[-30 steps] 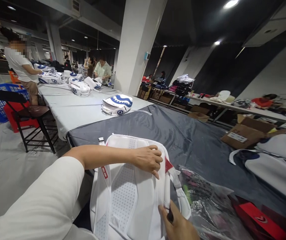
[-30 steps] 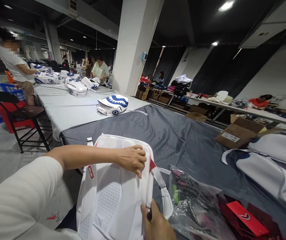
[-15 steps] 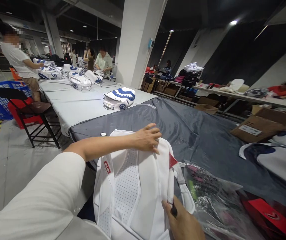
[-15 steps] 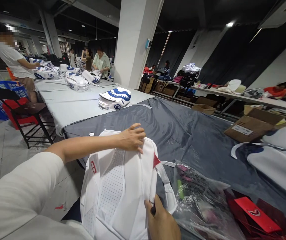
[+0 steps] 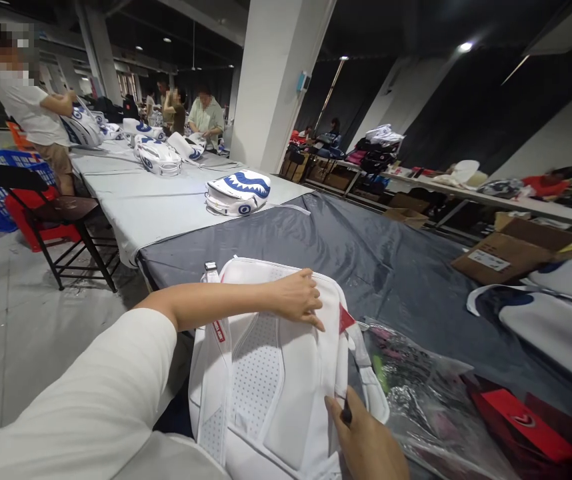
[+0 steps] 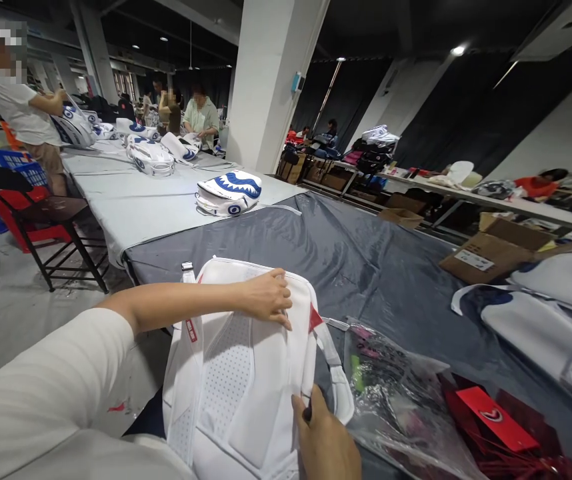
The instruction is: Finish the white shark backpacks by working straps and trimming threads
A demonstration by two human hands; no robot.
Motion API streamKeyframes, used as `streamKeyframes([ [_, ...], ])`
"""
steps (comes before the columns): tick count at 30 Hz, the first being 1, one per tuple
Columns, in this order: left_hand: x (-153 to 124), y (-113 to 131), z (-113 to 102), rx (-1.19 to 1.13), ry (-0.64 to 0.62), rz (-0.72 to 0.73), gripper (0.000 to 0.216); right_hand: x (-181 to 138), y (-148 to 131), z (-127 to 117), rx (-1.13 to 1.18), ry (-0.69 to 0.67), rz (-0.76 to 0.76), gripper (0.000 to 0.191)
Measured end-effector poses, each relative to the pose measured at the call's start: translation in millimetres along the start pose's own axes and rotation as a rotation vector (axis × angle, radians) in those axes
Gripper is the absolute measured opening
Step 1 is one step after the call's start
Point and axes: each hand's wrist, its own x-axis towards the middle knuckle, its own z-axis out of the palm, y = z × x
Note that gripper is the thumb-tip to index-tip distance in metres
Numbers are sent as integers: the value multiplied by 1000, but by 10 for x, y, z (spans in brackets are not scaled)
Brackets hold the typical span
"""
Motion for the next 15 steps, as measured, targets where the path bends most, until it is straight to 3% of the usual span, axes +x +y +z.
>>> streamKeyframes([
  [2, -61, 127, 20, -32, 20, 14, 53, -40, 47, -68, 80, 20, 26, 46],
  [4, -110, 275, 41, -60, 29, 20, 49, -160, 25, -194, 261, 165, 31, 42],
  [7, -142, 399, 51, -81, 2, 25, 44, -383, -234, -424, 630, 614, -48, 42],
  [10, -154, 412, 65, -85, -39, 21, 42, -373, -618, -488, 945, 1000, -277, 41],
  [13, -192, 414, 96, -81, -8, 3, 41, -61, -812, -279, 1060, 1114, -458, 36],
  [15, -234, 452, 102, -89, 23, -4, 37, 143, -763, -60, 981, 1078, -419, 30],
])
